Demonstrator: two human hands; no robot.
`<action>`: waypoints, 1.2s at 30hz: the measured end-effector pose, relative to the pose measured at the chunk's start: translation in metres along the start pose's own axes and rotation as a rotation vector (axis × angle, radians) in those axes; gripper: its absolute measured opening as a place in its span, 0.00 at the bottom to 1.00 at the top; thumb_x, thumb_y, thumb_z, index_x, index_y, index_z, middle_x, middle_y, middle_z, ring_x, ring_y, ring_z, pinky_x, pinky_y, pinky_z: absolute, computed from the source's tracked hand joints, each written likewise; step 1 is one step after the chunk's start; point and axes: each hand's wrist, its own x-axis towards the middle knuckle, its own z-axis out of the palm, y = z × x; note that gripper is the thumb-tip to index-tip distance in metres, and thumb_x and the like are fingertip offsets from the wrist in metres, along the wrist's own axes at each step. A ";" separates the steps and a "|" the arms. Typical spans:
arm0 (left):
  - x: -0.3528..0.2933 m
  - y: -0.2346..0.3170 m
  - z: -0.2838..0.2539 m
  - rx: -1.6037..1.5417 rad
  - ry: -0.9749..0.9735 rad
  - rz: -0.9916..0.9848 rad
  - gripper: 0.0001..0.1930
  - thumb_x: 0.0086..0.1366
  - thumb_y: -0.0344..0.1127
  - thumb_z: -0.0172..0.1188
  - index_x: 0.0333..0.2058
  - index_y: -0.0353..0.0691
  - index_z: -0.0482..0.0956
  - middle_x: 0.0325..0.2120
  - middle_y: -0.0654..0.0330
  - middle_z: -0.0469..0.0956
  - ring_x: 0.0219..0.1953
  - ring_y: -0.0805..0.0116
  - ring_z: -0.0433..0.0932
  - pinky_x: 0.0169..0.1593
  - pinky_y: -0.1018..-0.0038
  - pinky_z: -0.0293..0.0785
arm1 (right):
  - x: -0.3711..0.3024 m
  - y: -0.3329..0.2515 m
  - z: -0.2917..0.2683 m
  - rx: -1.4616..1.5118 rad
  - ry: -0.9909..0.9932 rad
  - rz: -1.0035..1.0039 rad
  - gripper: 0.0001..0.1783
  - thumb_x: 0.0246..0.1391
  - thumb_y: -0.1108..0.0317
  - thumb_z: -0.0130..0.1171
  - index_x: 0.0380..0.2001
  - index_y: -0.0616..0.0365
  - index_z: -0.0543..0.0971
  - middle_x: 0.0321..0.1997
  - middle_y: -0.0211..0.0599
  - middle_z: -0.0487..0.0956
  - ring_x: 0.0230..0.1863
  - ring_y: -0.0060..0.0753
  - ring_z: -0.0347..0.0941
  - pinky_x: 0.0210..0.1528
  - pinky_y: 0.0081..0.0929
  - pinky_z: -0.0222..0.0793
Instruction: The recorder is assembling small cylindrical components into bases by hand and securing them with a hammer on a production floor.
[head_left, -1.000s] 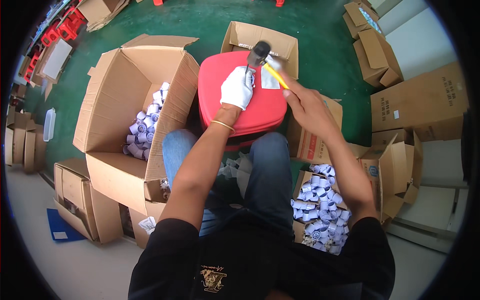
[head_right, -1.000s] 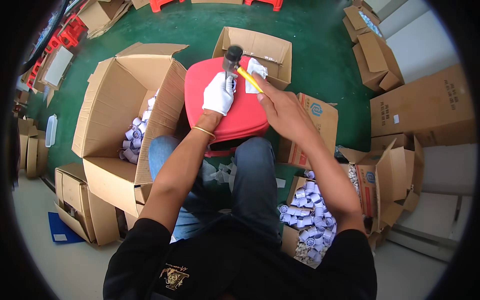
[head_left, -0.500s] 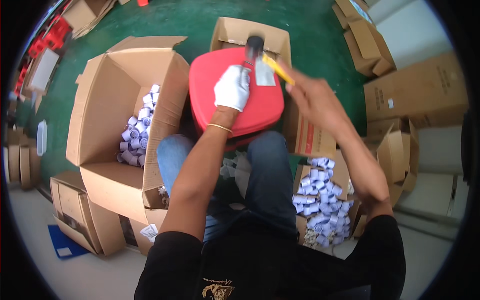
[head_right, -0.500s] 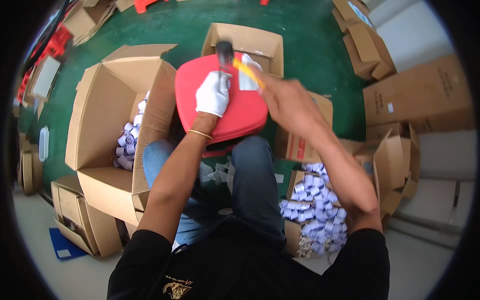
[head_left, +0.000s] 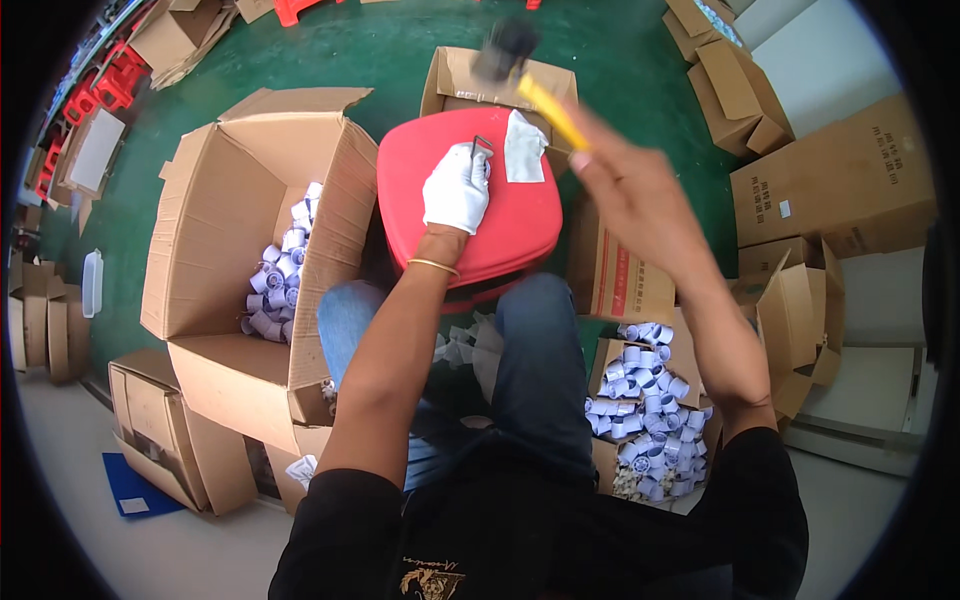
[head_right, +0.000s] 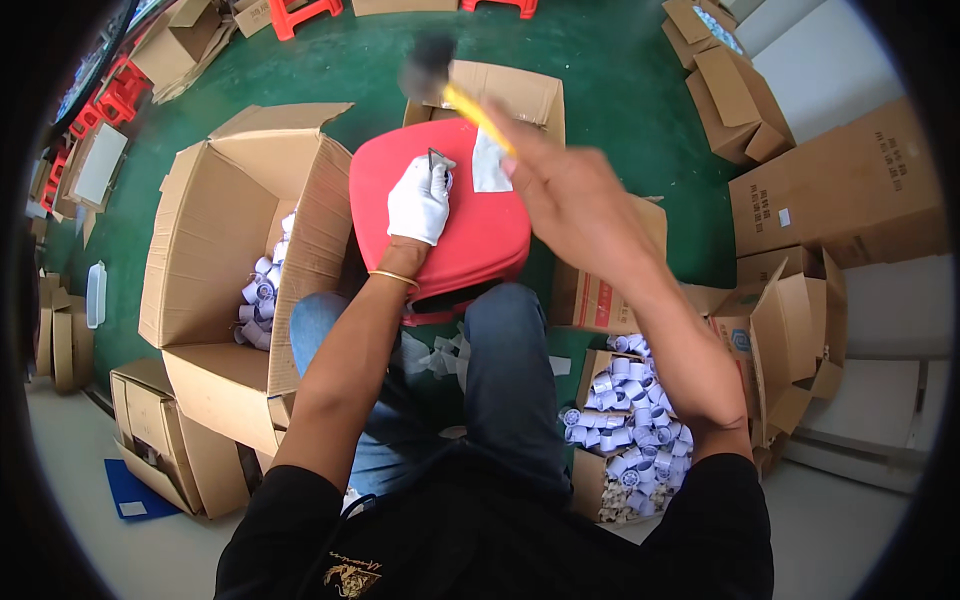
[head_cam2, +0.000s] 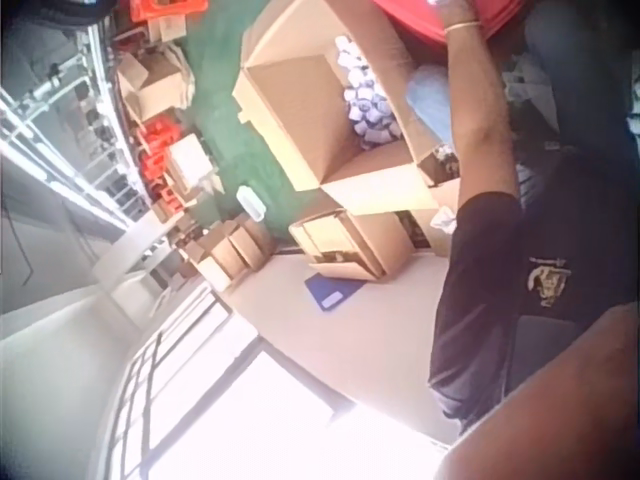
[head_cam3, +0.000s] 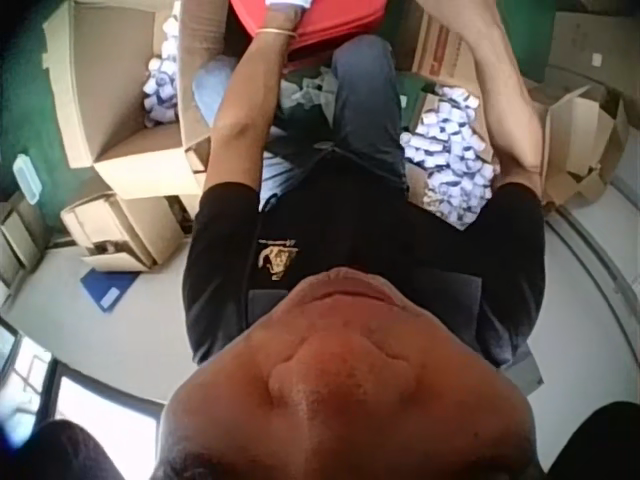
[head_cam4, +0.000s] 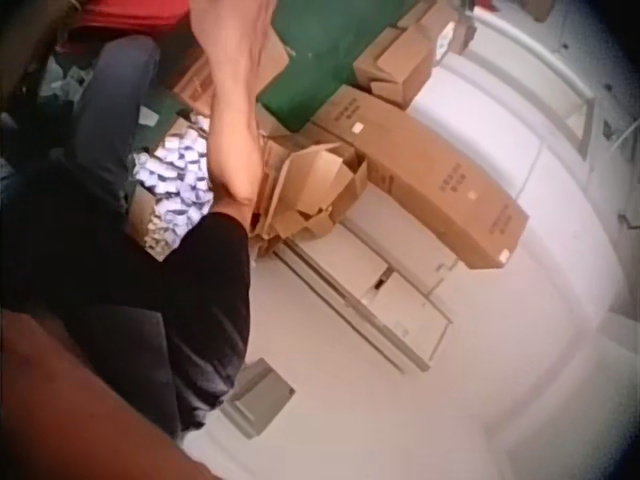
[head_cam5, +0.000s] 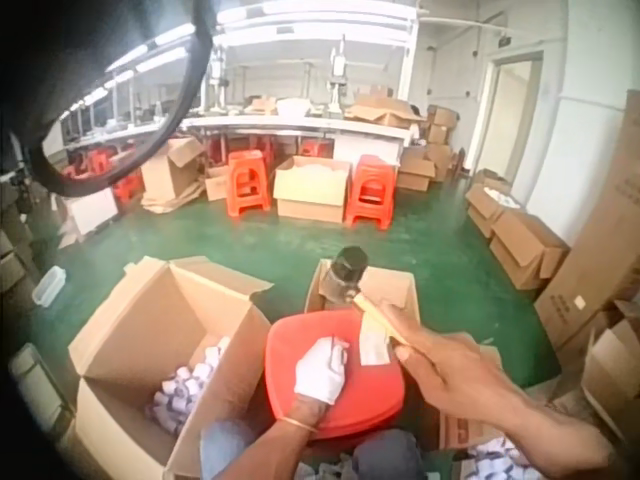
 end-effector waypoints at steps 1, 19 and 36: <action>0.003 0.003 -0.002 -0.021 -0.013 -0.022 0.07 0.66 0.32 0.53 0.36 0.44 0.80 0.29 0.62 0.80 0.28 0.59 0.78 0.34 0.69 0.74 | 0.005 -0.016 -0.010 0.071 0.132 -0.057 0.27 0.63 0.70 0.50 0.65 0.47 0.68 0.44 0.40 0.83 0.22 0.30 0.64 0.28 0.28 0.64; 0.009 0.012 -0.002 -0.063 -0.032 -0.043 0.06 0.66 0.33 0.53 0.37 0.44 0.80 0.32 0.61 0.81 0.30 0.57 0.79 0.36 0.68 0.75 | 0.009 -0.016 -0.026 -0.043 -0.085 0.256 0.25 0.64 0.70 0.49 0.65 0.47 0.69 0.52 0.34 0.81 0.24 0.23 0.63 0.29 0.24 0.63; 0.013 0.003 -0.011 -0.286 -0.162 -0.193 0.11 0.66 0.25 0.52 0.43 0.40 0.81 0.34 0.62 0.81 0.29 0.71 0.78 0.36 0.76 0.75 | -0.094 0.036 0.016 0.275 0.307 0.214 0.26 0.62 0.73 0.48 0.65 0.59 0.67 0.62 0.45 0.74 0.56 0.39 0.74 0.54 0.29 0.67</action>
